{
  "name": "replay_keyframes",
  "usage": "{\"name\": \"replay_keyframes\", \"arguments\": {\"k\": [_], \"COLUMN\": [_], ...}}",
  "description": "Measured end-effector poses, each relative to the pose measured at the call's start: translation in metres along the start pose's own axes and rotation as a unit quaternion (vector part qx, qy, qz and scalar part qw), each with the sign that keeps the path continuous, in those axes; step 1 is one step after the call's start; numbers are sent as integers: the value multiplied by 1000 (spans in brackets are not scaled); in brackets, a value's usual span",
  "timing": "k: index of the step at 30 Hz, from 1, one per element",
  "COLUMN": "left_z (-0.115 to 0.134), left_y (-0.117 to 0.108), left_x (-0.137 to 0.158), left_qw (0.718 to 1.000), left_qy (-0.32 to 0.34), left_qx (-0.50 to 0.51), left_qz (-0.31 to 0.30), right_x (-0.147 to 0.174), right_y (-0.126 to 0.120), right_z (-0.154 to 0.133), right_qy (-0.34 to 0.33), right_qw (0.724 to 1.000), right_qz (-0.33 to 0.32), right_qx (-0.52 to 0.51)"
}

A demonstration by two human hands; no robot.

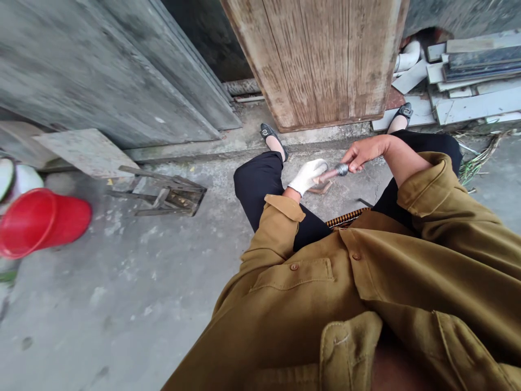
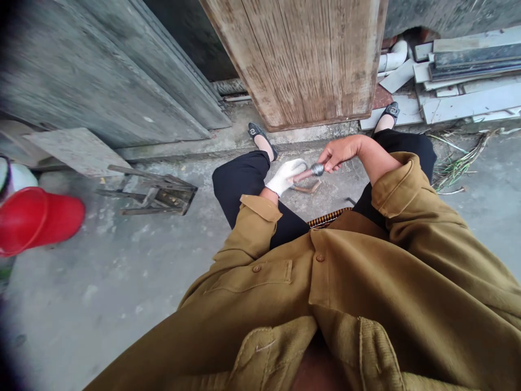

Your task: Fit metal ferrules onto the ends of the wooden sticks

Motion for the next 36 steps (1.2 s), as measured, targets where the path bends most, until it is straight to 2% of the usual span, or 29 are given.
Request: {"name": "replay_keyframes", "arguments": {"k": [2,5,6,8,10,11,13,16,17,19,21,23,25,28,30,31,33,34,36], "left_z": [-1,4,7,13,18,19,19,12,9,5,2,0,0,4,9,12,16,16,12], "left_y": [4,12,14,20,21,20,14,3,0,-3,-5,-5,-4,2,10,14,18,18,12], "left_x": [0,3,5,9,13,14,14,10,9,6,4,1,0,3,6,8,11,12,10], "left_qw": [1000,998,997,991,986,985,989,996,997,998,999,1000,1000,1000,997,994,989,988,992], "left_qy": [3,24,35,62,87,98,104,75,63,45,31,14,8,18,40,55,87,98,94], "left_qx": [0,7,11,15,15,11,-4,-33,-37,-33,-20,-11,-3,17,24,20,3,-8,-29], "left_qz": [-13,-50,-69,-114,-139,-139,-108,-40,-23,2,15,16,8,-16,-63,-89,-121,-120,-82], "right_x": [7,13,12,4,-8,-15,-27,-32,-31,-26,-18,-8,1,12,12,8,-2,-8,-20], "right_y": [-23,-52,-57,-59,-53,-46,-24,16,24,30,25,11,-10,-43,-54,-55,-52,-48,-32], "right_z": [-3,2,7,14,18,19,24,31,29,23,16,9,2,0,5,7,12,15,23], "right_qy": [-56,-114,-103,-35,50,85,138,150,133,85,42,-12,-82,-151,-124,-87,12,59,125], "right_qw": [985,918,902,902,918,925,939,962,967,977,988,997,993,943,916,915,922,927,943], "right_qz": [146,351,392,423,388,341,193,-45,-93,-133,-128,-81,30,252,358,385,382,349,229], "right_qx": [-66,-145,-146,-82,66,147,250,223,196,142,80,1,-81,-154,-131,-88,51,124,208]}}
Point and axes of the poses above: each hand's wrist, its own x-axis away from the middle knuckle, its own y-axis out of the palm, z = x × y, the point moved 6 cm from there along -x, towards the middle knuckle, and after that the axes turned 4 degrees about -x, right-handed, at the moved point
